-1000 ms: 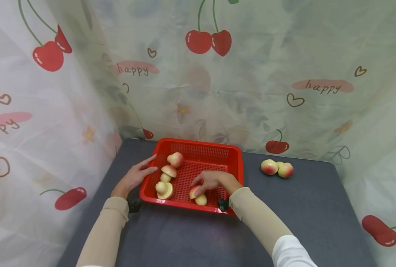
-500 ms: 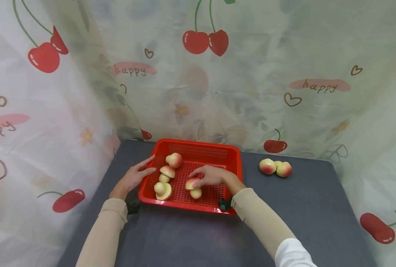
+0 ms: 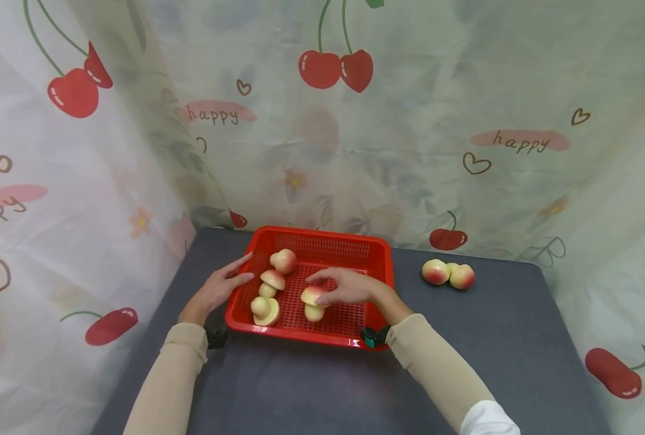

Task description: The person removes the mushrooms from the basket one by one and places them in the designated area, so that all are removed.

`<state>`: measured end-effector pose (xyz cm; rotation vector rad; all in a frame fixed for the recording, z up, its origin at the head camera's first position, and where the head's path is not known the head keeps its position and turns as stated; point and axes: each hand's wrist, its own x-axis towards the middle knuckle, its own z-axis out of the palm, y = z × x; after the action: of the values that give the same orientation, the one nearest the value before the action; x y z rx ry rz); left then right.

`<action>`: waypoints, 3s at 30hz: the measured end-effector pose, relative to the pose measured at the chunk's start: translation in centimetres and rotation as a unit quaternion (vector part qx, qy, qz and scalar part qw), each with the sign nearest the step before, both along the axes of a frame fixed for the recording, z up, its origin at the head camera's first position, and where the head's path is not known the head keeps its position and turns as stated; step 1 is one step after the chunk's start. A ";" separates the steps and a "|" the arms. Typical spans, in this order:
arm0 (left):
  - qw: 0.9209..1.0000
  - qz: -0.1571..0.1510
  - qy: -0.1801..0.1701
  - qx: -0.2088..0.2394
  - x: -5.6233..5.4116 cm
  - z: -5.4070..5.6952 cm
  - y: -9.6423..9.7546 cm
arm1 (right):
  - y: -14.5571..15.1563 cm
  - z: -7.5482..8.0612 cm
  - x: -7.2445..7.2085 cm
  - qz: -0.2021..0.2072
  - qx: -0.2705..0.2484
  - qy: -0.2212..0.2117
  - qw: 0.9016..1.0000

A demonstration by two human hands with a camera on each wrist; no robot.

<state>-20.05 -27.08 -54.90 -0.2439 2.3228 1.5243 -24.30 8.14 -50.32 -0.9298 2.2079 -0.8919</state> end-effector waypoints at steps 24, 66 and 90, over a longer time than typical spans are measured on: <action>1.000 0.003 -0.004 0.002 -0.1 -0.3 -0.1 | 6.2 0.8 2.2 -0.207 -0.173 -0.025 0.962; 1.000 0.000 -0.001 0.012 -0.1 -0.4 0.1 | 15.3 0.5 3.8 -0.396 -0.189 0.002 0.899; 1.000 0.014 -0.010 0.013 0.1 -0.3 0.1 | 22.4 -1.3 4.2 -0.546 -0.088 0.094 0.828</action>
<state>-19.91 -26.95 -55.21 -0.2852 2.2909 1.5569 -20.06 30.56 -51.58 0.3477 2.8350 -1.5408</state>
